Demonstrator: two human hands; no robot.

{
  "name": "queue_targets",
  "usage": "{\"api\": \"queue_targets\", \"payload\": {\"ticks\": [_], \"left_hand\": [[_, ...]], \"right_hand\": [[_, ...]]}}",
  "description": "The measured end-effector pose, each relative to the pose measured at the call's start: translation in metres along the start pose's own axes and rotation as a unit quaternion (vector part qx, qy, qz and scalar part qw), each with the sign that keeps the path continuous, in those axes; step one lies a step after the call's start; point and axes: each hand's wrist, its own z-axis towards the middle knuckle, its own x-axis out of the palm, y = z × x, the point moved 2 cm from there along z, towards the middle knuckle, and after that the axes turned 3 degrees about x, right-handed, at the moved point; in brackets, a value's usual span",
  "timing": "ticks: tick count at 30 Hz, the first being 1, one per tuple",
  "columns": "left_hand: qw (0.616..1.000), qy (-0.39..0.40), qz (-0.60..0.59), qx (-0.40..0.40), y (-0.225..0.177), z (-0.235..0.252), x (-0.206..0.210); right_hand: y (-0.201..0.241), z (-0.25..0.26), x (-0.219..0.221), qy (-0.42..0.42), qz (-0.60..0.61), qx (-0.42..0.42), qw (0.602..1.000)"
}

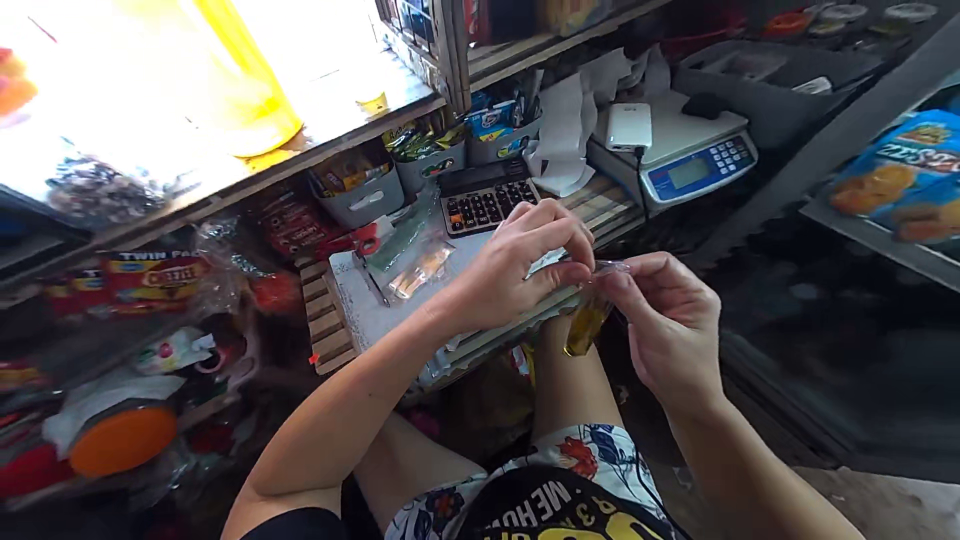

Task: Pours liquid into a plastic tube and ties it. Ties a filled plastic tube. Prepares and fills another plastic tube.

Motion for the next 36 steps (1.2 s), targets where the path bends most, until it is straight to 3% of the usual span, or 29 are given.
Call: {"api": "queue_targets", "payload": {"ticks": [5,10,14,18,23,26,29,33,36], "left_hand": [[0.998,0.016,0.064,0.002,-0.019,0.011,-0.010],[0.988,0.021,0.150,-0.018,-0.034,0.023,0.006],[0.994,-0.004,0.100,-0.039,-0.036,0.029,0.013],[0.996,0.051,-0.018,-0.077,-0.032,0.029,0.000],[0.997,0.070,0.002,-0.031,-0.033,0.037,-0.006],[0.997,0.079,0.020,0.007,-0.036,0.049,-0.012],[0.993,0.082,0.053,0.069,-0.030,0.059,-0.025],[0.997,0.057,0.045,0.007,-0.056,0.063,-0.035],[0.999,0.022,0.037,-0.012,-0.062,0.061,-0.038]], "right_hand": [[0.002,-0.008,-0.004,-0.010,-0.009,-0.032,0.999],[0.005,-0.011,-0.002,-0.046,-0.022,-0.051,0.997],[0.004,-0.009,-0.002,-0.043,-0.023,-0.039,0.998],[0.008,-0.003,-0.005,-0.039,-0.022,-0.022,0.999],[0.014,0.003,-0.005,-0.021,-0.009,0.027,0.999],[0.022,0.009,-0.004,0.018,0.025,0.046,0.998],[0.031,0.018,-0.002,0.142,0.025,0.029,0.989],[0.044,0.031,0.011,0.183,0.044,0.011,0.982],[0.049,0.037,0.021,0.169,0.030,0.001,0.985]]}}
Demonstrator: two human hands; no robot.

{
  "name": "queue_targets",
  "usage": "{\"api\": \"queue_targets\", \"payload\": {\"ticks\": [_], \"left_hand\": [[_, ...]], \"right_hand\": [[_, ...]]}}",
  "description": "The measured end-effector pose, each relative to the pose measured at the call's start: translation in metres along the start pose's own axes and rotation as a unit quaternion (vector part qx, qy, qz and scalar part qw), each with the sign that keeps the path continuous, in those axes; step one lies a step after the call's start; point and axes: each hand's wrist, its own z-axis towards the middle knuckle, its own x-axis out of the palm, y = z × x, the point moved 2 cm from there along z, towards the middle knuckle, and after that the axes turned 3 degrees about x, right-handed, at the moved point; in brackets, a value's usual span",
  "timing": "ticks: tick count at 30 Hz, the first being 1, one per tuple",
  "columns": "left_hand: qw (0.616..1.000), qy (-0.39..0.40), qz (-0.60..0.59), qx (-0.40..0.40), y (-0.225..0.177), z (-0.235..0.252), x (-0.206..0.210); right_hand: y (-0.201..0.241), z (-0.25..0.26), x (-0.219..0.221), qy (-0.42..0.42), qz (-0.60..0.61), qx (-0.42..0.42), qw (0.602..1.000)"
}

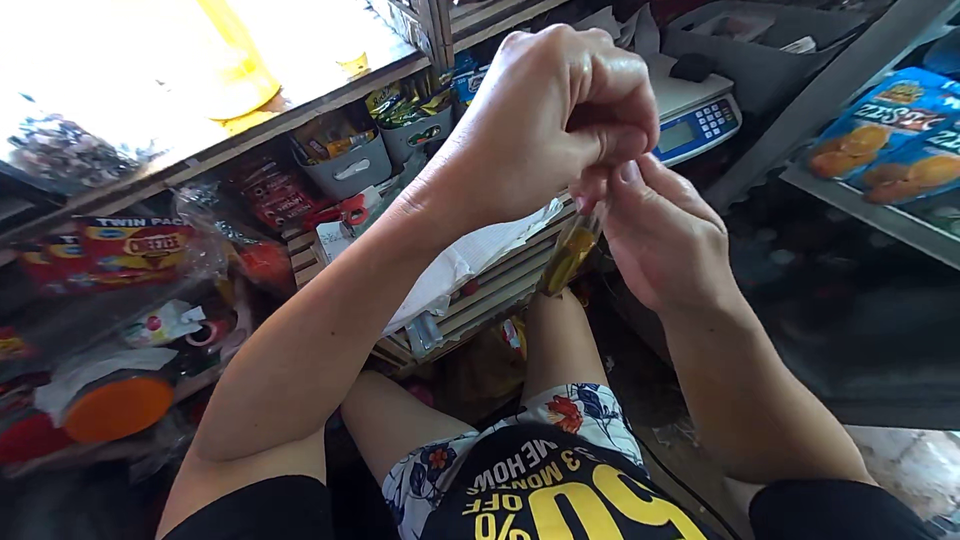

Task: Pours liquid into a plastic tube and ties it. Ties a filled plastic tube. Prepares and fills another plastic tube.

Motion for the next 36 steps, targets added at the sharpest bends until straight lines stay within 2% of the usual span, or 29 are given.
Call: {"api": "queue_targets", "payload": {"ticks": [7,12,14,17,19,23,26,28,31,34,36], "left_hand": [[0.993,-0.103,0.040,-0.042,-0.001,-0.002,-0.013],[0.988,-0.152,0.009,-0.027,0.004,-0.006,-0.010],[0.990,-0.121,-0.061,-0.027,0.008,-0.012,-0.007],[0.985,-0.022,-0.162,-0.046,0.023,-0.024,0.002],[0.975,-0.009,-0.219,-0.026,0.033,-0.028,0.012],[0.959,-0.029,-0.284,-0.003,0.035,-0.023,0.022],[0.956,-0.054,-0.288,0.007,0.035,-0.019,0.023],[0.955,-0.088,-0.284,0.008,0.039,-0.018,0.025],[0.952,-0.158,-0.252,0.070,0.066,-0.017,0.030],[0.936,-0.223,-0.268,-0.048,0.033,-0.022,0.033],[0.926,-0.245,-0.273,-0.082,0.024,-0.022,0.034]], "right_hand": [[0.001,0.004,0.008,-0.011,-0.074,0.001,0.997],[-0.001,0.004,0.007,0.012,-0.030,0.003,0.999],[0.000,0.004,0.007,0.017,-0.014,0.000,1.000],[0.002,0.005,0.005,0.026,0.000,0.001,1.000],[0.003,0.005,0.004,0.024,0.000,0.001,1.000],[0.002,0.004,0.004,0.017,0.021,0.021,0.999],[0.002,0.002,0.004,0.020,0.002,0.027,0.999],[0.005,0.001,0.000,0.012,-0.018,0.029,0.999],[0.009,0.010,-0.006,-0.022,-0.053,-0.005,0.998],[0.013,0.016,-0.008,-0.053,-0.082,-0.011,0.995],[0.013,0.020,-0.008,-0.073,-0.099,-0.010,0.992]]}}
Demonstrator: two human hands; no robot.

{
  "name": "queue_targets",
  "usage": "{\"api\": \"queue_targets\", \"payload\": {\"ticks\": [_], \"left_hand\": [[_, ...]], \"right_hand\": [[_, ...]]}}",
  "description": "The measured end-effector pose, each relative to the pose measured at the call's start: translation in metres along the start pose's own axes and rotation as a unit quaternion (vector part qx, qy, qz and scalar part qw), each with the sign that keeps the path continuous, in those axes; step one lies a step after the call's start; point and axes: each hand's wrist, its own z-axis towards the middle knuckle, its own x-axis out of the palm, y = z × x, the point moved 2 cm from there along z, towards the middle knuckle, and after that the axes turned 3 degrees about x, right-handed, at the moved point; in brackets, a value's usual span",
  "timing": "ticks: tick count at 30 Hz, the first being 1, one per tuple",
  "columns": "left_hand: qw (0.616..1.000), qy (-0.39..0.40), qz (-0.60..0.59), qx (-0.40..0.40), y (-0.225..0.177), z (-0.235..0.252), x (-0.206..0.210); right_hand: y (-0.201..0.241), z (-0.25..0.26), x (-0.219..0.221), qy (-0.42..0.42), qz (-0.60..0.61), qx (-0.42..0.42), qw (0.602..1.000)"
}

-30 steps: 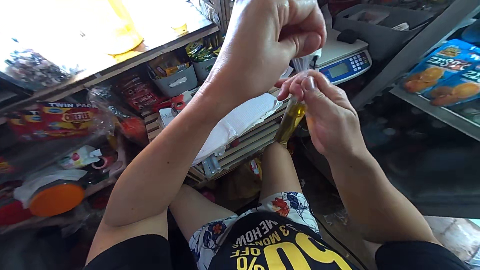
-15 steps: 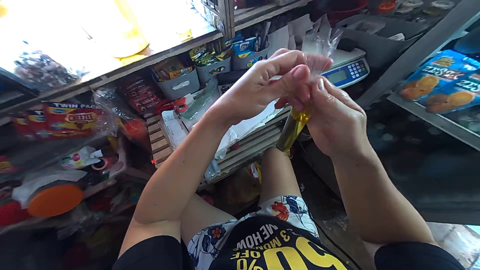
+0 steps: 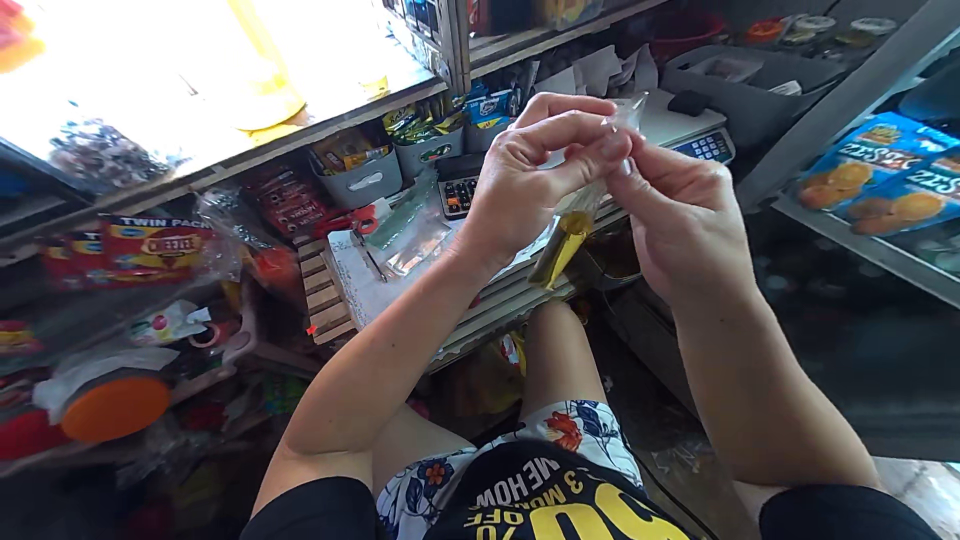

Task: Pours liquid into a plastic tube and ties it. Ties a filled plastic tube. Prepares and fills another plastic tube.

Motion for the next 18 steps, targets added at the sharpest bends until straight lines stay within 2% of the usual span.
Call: {"api": "queue_targets", "payload": {"ticks": [3,8,12,15,16,18], "left_hand": [[0.999,-0.031,0.010,-0.002,-0.003,0.001,0.002],[0.994,-0.101,0.033,0.017,-0.008,0.009,-0.001],[0.993,-0.119,0.021,0.016,-0.006,0.007,0.000],[0.996,-0.049,-0.044,0.060,0.004,-0.002,-0.010],[0.996,-0.023,-0.077,0.040,0.013,-0.010,-0.014],[0.987,0.023,-0.130,-0.088,0.040,-0.036,-0.022]], "right_hand": [[-0.004,0.004,0.000,-0.018,-0.009,-0.009,1.000],[-0.003,0.000,0.011,0.009,-0.009,-0.005,1.000],[-0.004,-0.003,0.014,0.029,0.030,0.037,0.998],[-0.001,-0.005,0.015,0.070,0.081,0.058,0.993],[0.001,-0.006,0.015,0.084,0.092,0.054,0.991],[0.005,-0.004,0.015,0.105,0.117,0.039,0.987]]}}
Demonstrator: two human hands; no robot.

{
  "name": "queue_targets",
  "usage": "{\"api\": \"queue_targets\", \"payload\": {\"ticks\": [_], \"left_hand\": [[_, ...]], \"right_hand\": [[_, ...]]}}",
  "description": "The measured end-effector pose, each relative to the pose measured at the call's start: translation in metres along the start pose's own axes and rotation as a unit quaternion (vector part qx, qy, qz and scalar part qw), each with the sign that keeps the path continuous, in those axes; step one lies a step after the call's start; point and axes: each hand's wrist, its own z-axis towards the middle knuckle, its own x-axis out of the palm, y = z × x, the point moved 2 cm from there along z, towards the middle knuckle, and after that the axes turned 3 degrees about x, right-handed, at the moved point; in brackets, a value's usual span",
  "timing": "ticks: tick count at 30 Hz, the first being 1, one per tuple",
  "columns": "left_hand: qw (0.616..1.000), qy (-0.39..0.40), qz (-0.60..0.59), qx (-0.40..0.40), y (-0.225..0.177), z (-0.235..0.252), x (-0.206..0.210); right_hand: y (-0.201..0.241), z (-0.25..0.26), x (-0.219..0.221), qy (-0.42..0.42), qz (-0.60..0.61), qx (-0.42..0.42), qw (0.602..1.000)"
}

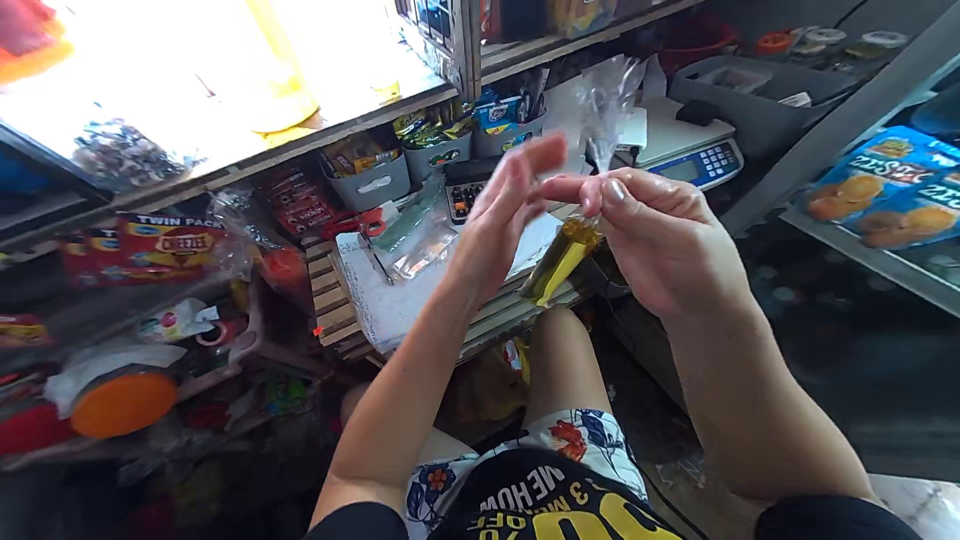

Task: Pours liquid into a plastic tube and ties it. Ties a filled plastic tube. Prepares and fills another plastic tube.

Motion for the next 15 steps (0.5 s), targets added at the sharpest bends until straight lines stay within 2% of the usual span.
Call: {"api": "queue_targets", "payload": {"ticks": [2,3,5,7,8,9,11,13,14,15], "left_hand": [[0.985,0.003,-0.078,-0.156,0.038,-0.032,0.003],[0.964,0.041,-0.173,-0.197,0.054,-0.046,0.007],[0.916,0.083,-0.320,-0.226,0.071,-0.068,0.020],[0.893,0.075,-0.390,-0.213,0.075,-0.079,0.026],[0.906,0.051,-0.376,-0.189,0.074,-0.082,0.025],[0.936,0.012,-0.319,-0.151,0.073,-0.085,0.023],[0.991,-0.102,-0.085,-0.032,0.071,-0.088,0.019],[0.970,-0.205,0.118,0.053,0.074,-0.088,0.015],[0.963,-0.222,0.150,0.042,0.074,-0.087,0.013],[0.971,-0.204,0.123,-0.002,0.074,-0.087,0.012]], "right_hand": [[-0.002,0.004,-0.004,-0.005,0.044,0.011,0.999],[-0.004,0.007,-0.006,-0.010,0.067,0.025,0.997],[-0.010,0.010,-0.011,-0.025,0.098,0.052,0.993],[-0.018,0.009,-0.017,-0.045,0.106,0.067,0.991],[-0.020,0.008,-0.019,-0.058,0.105,0.069,0.990],[-0.022,0.006,-0.020,-0.067,0.096,0.068,0.991],[-0.024,0.001,-0.019,-0.085,0.055,0.055,0.993],[-0.029,-0.003,-0.012,-0.109,0.031,0.037,0.993],[-0.032,-0.005,-0.008,-0.117,0.032,0.034,0.992],[-0.036,-0.006,-0.005,-0.118,0.038,0.037,0.992]]}}
